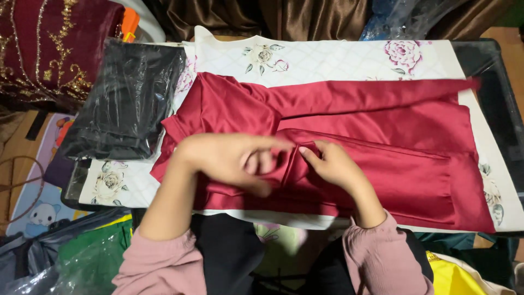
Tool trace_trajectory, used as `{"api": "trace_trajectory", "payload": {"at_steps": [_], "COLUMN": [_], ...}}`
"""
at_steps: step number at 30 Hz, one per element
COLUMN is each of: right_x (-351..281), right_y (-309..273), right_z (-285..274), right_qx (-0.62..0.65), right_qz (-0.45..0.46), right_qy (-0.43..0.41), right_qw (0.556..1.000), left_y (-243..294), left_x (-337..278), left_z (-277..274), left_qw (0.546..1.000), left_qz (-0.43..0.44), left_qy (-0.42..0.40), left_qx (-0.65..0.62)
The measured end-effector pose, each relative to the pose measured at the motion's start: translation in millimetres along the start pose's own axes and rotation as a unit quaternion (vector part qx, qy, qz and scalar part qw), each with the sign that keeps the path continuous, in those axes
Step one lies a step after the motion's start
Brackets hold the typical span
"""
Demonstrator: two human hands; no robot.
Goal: The person folds a red satin jacket on a table. They smooth the fabric, fold the sleeves and sides inward, and then fold the garment in half to create a compact rectangle.
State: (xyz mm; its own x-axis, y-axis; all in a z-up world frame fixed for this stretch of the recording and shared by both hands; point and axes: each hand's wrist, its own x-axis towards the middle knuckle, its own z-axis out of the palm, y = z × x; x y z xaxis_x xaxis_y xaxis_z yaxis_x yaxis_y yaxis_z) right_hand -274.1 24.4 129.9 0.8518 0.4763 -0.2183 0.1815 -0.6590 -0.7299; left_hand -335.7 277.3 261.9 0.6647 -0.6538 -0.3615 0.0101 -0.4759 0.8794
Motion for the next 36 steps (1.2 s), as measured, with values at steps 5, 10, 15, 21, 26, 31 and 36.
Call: {"api": "trace_trajectory", "payload": {"at_steps": [5,10,15,21,26,31,36], "right_x": [35.4,51.3,30.5,39.6,64.4,53.2,-38.8], "right_y": [61.0,79.1,17.0,35.0,98.1,171.2,100.9], "right_z": [32.1,38.8,1.3,-11.8,-36.2,-73.6,-80.3], "right_qx": [-0.032,0.081,0.508,0.74,0.802,0.824,0.674], "right_qz": [0.04,0.033,0.132,0.138,0.093,0.081,0.027], "right_qy": [0.082,0.136,0.144,0.109,0.199,0.322,0.523], "right_qw": [0.995,0.987,0.839,0.649,0.555,0.459,0.521], "left_y": [-84.6,-150.0,-197.4,-187.4,-136.1,-118.1,-75.0], "left_x": [145.5,239.3,257.0,236.0,168.6,118.2,80.3], "left_z": [-3.1,6.1,-1.3,-11.5,12.7,35.5,50.2], "left_qw": [0.919,0.798,0.665,0.573,0.623,0.692,0.735], "left_qz": [-0.062,-0.149,-0.092,0.047,0.14,0.213,0.228], "left_qy": [0.266,0.384,0.521,0.581,0.545,0.431,0.374], "left_qx": [0.285,0.439,0.527,0.575,0.543,0.539,0.518]}}
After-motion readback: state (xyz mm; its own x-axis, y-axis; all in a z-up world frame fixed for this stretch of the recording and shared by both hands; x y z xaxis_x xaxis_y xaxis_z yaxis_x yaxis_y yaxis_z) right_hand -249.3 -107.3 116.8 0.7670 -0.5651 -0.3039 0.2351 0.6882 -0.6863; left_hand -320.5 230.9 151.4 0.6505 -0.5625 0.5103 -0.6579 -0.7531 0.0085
